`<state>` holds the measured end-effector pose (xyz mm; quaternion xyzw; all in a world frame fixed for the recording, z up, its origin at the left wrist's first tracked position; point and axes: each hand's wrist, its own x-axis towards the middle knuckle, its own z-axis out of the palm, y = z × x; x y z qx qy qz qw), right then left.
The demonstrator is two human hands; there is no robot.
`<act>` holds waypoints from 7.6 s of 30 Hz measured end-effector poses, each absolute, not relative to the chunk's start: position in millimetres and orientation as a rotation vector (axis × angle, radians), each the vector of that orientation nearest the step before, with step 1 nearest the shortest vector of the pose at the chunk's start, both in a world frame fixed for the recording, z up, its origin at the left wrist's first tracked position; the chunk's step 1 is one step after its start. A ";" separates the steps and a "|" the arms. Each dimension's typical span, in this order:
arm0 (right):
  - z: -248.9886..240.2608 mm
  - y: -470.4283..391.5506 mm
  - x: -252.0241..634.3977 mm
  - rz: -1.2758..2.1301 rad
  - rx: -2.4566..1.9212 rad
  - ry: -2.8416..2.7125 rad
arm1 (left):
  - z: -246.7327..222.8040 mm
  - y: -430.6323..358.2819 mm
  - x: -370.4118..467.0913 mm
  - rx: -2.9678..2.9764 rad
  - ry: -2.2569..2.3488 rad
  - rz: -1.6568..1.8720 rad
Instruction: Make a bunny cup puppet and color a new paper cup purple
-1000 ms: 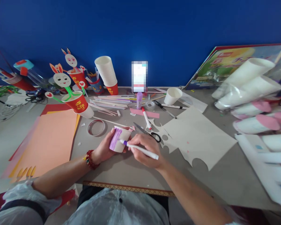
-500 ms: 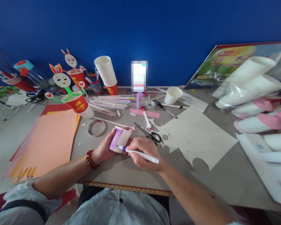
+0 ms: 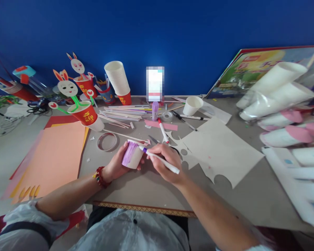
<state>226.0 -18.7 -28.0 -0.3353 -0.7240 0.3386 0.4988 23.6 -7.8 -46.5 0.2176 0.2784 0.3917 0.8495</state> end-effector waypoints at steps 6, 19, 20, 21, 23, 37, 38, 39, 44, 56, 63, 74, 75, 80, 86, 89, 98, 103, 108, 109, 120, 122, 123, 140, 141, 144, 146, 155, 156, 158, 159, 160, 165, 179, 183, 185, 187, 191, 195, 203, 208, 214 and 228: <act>-25.2 -19.2 223.1 0.942 -0.573 -1.859 | -47.1 -7.9 24.3 0.481 0.626 0.842; -22.7 -20.9 221.2 0.962 -0.509 -1.820 | -44.1 -9.1 25.7 0.512 0.659 0.852; -22.6 -21.0 220.8 0.955 -0.517 -1.817 | -44.1 -9.2 25.5 0.509 0.661 0.854; -22.8 -21.2 220.1 0.955 -0.525 -1.833 | -44.4 -9.2 25.4 0.505 0.664 0.852; -24.1 -22.4 218.3 0.972 -0.515 -1.888 | -45.3 -9.4 25.0 0.488 0.670 0.847; -24.6 -23.2 218.5 1.028 -0.463 -1.862 | -47.8 -7.5 22.9 0.414 0.600 0.840; -24.5 -23.0 218.8 1.021 -0.493 -1.825 | -48.2 -7.4 23.0 0.425 0.593 0.842; -24.6 -22.5 219.1 1.012 -0.534 -1.793 | -48.6 -7.4 23.0 0.439 0.589 0.845; -27.7 -21.9 218.7 1.026 -0.511 -1.860 | -48.9 -7.7 22.3 0.428 0.593 0.847; -31.7 -14.8 228.1 0.985 -0.661 -1.771 | -45.9 -6.7 22.8 0.438 0.591 0.857; -28.8 -16.6 223.8 0.965 -0.687 -1.753 | -46.3 -7.5 22.9 0.443 0.585 0.824; -31.1 -16.4 227.3 0.921 -0.688 -1.760 | -46.9 -7.2 22.7 0.430 0.582 0.810; -30.2 -17.3 226.1 0.944 -0.614 -1.802 | -46.5 -7.5 22.9 0.432 0.587 0.814; -29.2 -17.3 227.3 0.902 -0.718 -1.757 | -45.1 -7.2 22.0 0.425 0.576 0.807; -29.2 -17.4 225.6 0.959 -0.623 -1.808 | -46.3 -7.0 22.7 0.427 0.602 0.820; -29.4 -18.8 224.5 0.979 -0.569 -1.836 | -47.8 -6.8 22.8 0.437 0.601 0.822; -27.9 -19.9 222.2 1.000 -0.542 -1.835 | -47.7 -6.7 22.7 0.410 0.603 0.822; -27.6 -18.5 223.7 0.963 -0.641 -1.755 | -48.6 -6.5 23.5 0.434 0.589 0.833; -27.6 -19.6 222.0 1.046 -0.516 -1.834 | -47.8 -6.4 22.3 0.411 0.624 0.818; -27.1 -20.0 221.5 1.054 -0.498 -1.834 | -48.0 -6.3 22.1 0.404 0.631 0.819; -32.9 -25.1 229.7 1.169 -0.739 -1.654 | -47.5 -11.1 20.7 0.474 0.606 0.897; -32.1 -26.1 230.0 1.186 -0.783 -1.627 | -47.3 -11.3 20.5 0.480 0.617 0.936; -30.6 -26.1 229.4 1.183 -0.781 -1.625 | -47.3 -11.0 20.5 0.477 0.618 0.939; -29.9 -10.8 231.2 0.914 -0.864 -1.675 | -43.7 -8.8 22.9 0.442 0.652 0.815; -28.8 -11.1 230.0 0.908 -0.846 -1.679 | -44.0 -8.9 23.0 0.439 0.658 0.819; -24.0 -14.2 222.6 0.897 -0.660 -1.803 | -43.7 -9.3 24.5 0.428 0.695 0.864; -22.5 -15.5 219.9 0.901 -0.559 -1.874 | -42.6 -9.4 25.2 0.438 0.708 0.882; -26.9 -13.4 227.1 0.926 -0.698 -1.777 | -43.2 -9.0 23.3 0.447 0.686 0.835; -26.5 -14.1 225.9 0.951 -0.629 -1.824 | -43.4 -9.2 23.6 0.450 0.691 0.849; -26.4 -14.7 225.1 0.967 -0.575 -1.860 | -43.6 -9.3 24.0 0.447 0.692 0.865; -27.0 -14.3 225.7 0.956 -0.616 -1.838 | -43.6 -9.2 24.0 0.443 0.685 0.859; -27.7 -13.6 226.9 0.936 -0.684 -1.796 | -43.8 -8.9 23.8 0.439 0.675 0.847; -28.2 -12.2 228.0 0.898 -0.761 -1.744 | -44.9 -8.5 23.3 0.412 0.682 0.834; -20.5 -18.7 217.8 0.976 -0.578 -1.872 | -46.7 -9.4 24.4 0.438 0.710 0.859; -18.9 -19.8 217.0 0.927 -0.602 -1.816 | -45.5 -10.0 25.0 0.444 0.710 0.862; -20.2 -20.8 216.6 0.933 -0.595 -1.861 | -45.7 -10.2 24.7 0.441 0.717 0.867; -22.4 -22.2 216.6 0.952 -0.564 -1.918 | -46.5 -10.3 24.0 0.422 0.739 0.860; -22.8 -22.3 218.8 1.004 -0.527 -1.837 | -46.9 -9.0 23.7 0.402 0.713 0.842; -18.7 -18.1 219.5 0.961 -0.603 -1.801 | -45.4 -7.8 24.9 0.403 0.645 0.870; -24.8 -10.1 230.2 0.759 -0.838 -1.746 | -45.4 -7.2 22.3 0.427 0.648 0.805; -18.4 -13.2 221.7 0.819 -0.624 -1.889 | -44.4 -7.4 24.5 0.416 0.686 0.847; -18.5 -8.6 226.7 0.782 -0.775 -1.782 | -45.8 -6.7 23.4 0.430 0.627 0.823; -22.8 -10.6 224.9 0.795 -0.635 -1.891 | -47.1 -7.1 23.4 0.426 0.686 0.829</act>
